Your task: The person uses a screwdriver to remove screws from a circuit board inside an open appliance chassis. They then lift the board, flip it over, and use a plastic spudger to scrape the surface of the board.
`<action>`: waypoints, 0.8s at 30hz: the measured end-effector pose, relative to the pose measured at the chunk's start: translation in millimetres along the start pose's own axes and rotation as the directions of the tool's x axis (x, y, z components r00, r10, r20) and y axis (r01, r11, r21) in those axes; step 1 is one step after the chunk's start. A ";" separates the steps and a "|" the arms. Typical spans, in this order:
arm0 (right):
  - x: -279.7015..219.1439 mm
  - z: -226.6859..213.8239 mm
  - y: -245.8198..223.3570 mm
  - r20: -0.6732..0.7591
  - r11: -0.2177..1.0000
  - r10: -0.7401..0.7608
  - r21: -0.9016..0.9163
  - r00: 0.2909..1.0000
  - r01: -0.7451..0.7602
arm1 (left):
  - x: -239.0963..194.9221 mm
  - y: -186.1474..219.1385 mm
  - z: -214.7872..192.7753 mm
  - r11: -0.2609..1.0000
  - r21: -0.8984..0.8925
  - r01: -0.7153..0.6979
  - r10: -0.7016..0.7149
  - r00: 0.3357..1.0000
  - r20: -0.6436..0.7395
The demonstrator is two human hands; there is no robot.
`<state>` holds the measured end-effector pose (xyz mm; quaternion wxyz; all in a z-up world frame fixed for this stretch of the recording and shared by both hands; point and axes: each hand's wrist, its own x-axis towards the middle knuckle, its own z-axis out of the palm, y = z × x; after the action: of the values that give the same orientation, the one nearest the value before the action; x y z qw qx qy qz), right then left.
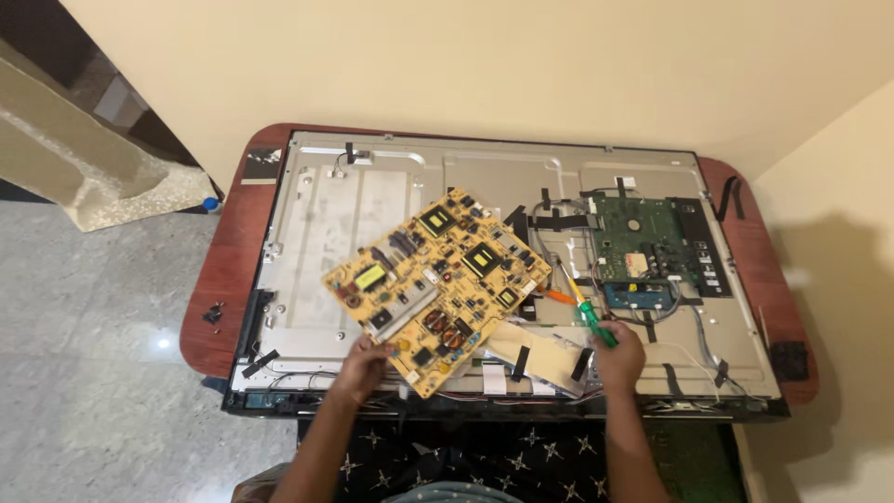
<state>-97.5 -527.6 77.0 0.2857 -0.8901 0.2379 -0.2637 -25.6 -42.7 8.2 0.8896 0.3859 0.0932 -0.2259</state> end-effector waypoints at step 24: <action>-18.4 57.2 -106.1 0.888 0.318 0.006 0.434 0.460 -0.843 | -123.5 -14.8 86.8 0.799 0.460 0.388 -0.476 0.875 0.087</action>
<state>-47.6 -418.3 98.3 0.8219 -0.5141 0.1860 0.1600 -142.2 -74.1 100.2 0.7118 0.5153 0.0381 -0.4758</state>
